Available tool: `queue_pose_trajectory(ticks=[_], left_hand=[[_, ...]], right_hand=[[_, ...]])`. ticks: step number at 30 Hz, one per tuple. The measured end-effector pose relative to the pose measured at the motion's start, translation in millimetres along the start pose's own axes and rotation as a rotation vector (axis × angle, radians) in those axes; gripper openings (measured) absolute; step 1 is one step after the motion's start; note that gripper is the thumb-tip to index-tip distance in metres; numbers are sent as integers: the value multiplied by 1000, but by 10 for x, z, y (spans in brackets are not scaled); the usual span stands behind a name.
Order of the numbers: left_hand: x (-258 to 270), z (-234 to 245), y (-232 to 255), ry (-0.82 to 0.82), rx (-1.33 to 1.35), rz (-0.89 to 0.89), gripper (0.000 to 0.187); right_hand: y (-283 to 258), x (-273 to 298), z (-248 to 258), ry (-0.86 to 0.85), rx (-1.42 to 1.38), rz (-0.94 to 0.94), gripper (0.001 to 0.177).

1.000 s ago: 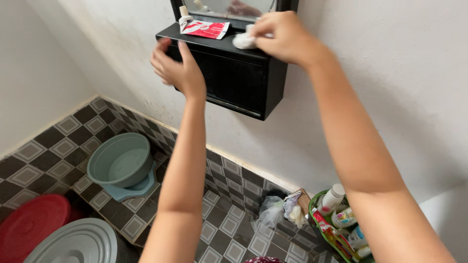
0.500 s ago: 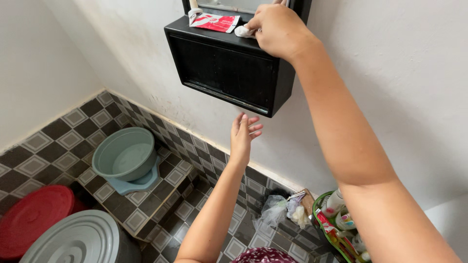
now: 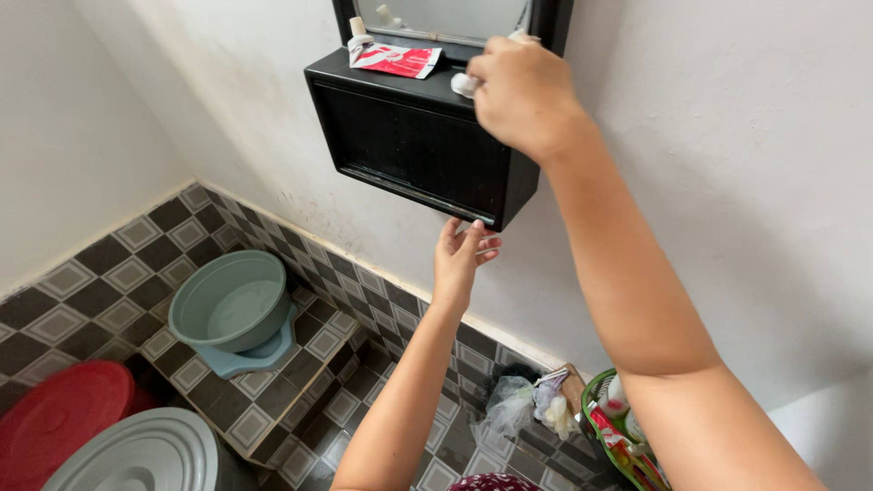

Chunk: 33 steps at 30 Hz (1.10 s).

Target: The person wipes a black wall-mounted medicine cabinet and mirror with a white cloth, then wipes a black shower hose and wall mount. The person opens the cabinet door briefly to wipe the interior and closes it.

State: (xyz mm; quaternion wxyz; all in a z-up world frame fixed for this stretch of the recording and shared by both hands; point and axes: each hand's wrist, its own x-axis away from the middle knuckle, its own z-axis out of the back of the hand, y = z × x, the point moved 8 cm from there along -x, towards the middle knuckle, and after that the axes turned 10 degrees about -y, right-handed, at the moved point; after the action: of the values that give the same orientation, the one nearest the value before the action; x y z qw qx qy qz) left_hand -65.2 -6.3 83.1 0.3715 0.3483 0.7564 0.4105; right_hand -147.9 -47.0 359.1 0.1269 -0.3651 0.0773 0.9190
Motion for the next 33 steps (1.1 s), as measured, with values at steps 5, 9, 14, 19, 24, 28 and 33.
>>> queue_pose_trajectory(ticks=[5, 9, 14, 19, 24, 28, 33], left_hand=[[48, 100, -16, 83, 18, 48, 73], [29, 124, 5, 102, 20, 85, 80], [40, 153, 38, 122, -10, 97, 82], [44, 172, 32, 146, -45, 125, 83], [40, 198, 52, 151, -55, 124, 82], [25, 214, 68, 150, -86, 132, 82], [33, 236, 67, 161, -126, 156, 83]], right_hand=[[127, 248, -149, 200, -273, -81, 16], [28, 1025, -323, 679, -448, -20, 28], [75, 1600, -948, 699, -500, -235, 31], [411, 1194, -508, 668, -223, -121, 44], [645, 300, 185, 631, 103, 18, 46], [639, 114, 445, 710, 270, 45, 45], [596, 353, 272, 624, 168, -20, 48]])
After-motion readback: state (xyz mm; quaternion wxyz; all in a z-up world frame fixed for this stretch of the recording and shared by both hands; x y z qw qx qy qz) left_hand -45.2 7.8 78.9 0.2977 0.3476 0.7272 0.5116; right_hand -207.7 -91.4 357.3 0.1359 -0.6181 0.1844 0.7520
